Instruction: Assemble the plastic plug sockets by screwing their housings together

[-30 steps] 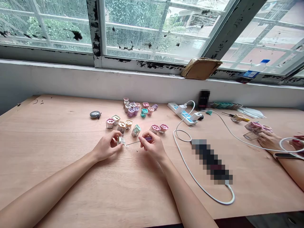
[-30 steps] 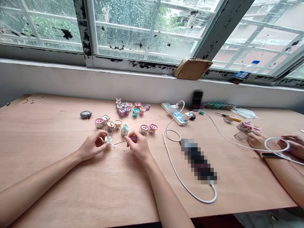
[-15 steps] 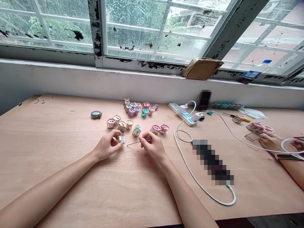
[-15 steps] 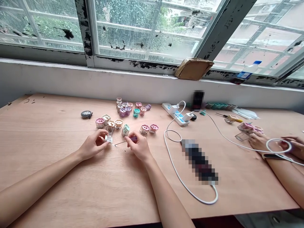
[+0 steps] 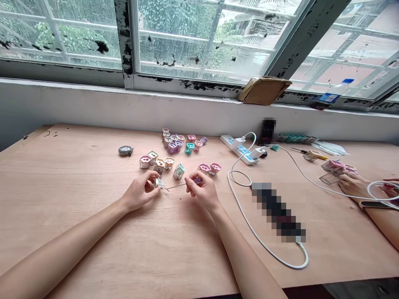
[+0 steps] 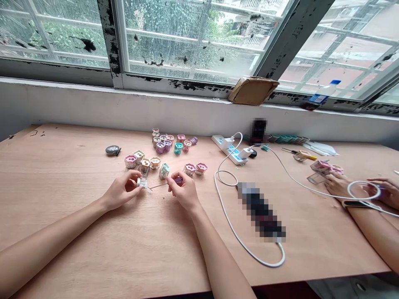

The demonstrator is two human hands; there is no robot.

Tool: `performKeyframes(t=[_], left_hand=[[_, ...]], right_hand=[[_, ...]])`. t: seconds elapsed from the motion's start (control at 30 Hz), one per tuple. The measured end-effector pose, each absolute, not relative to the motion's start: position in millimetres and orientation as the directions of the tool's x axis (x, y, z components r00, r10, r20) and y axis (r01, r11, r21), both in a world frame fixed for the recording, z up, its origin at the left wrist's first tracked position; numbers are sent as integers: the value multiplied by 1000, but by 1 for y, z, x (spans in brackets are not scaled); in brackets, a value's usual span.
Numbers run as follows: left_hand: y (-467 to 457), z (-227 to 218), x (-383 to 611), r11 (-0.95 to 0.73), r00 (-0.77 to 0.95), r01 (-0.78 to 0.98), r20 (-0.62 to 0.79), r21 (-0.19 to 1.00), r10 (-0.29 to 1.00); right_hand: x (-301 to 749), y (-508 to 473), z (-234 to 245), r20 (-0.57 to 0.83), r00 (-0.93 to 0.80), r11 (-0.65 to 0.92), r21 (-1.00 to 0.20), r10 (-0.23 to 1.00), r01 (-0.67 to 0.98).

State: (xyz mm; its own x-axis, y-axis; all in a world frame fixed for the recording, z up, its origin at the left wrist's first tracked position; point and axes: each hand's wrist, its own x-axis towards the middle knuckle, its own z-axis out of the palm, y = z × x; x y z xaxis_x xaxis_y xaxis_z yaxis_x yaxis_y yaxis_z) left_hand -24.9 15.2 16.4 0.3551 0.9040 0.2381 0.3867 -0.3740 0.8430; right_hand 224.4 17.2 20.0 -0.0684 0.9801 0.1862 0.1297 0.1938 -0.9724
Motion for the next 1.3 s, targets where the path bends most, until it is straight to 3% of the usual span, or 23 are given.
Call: performKeyframes(t=[0.43, 1.3], left_hand=[[13, 15, -27, -430, 493, 337, 232, 838, 839], [13, 15, -27, -487, 533, 287, 284, 825, 797]], right_hand=[[231, 11, 35, 346, -41, 347, -937, 937, 25], [222, 9, 27, 351, -133, 365, -926, 927, 101]])
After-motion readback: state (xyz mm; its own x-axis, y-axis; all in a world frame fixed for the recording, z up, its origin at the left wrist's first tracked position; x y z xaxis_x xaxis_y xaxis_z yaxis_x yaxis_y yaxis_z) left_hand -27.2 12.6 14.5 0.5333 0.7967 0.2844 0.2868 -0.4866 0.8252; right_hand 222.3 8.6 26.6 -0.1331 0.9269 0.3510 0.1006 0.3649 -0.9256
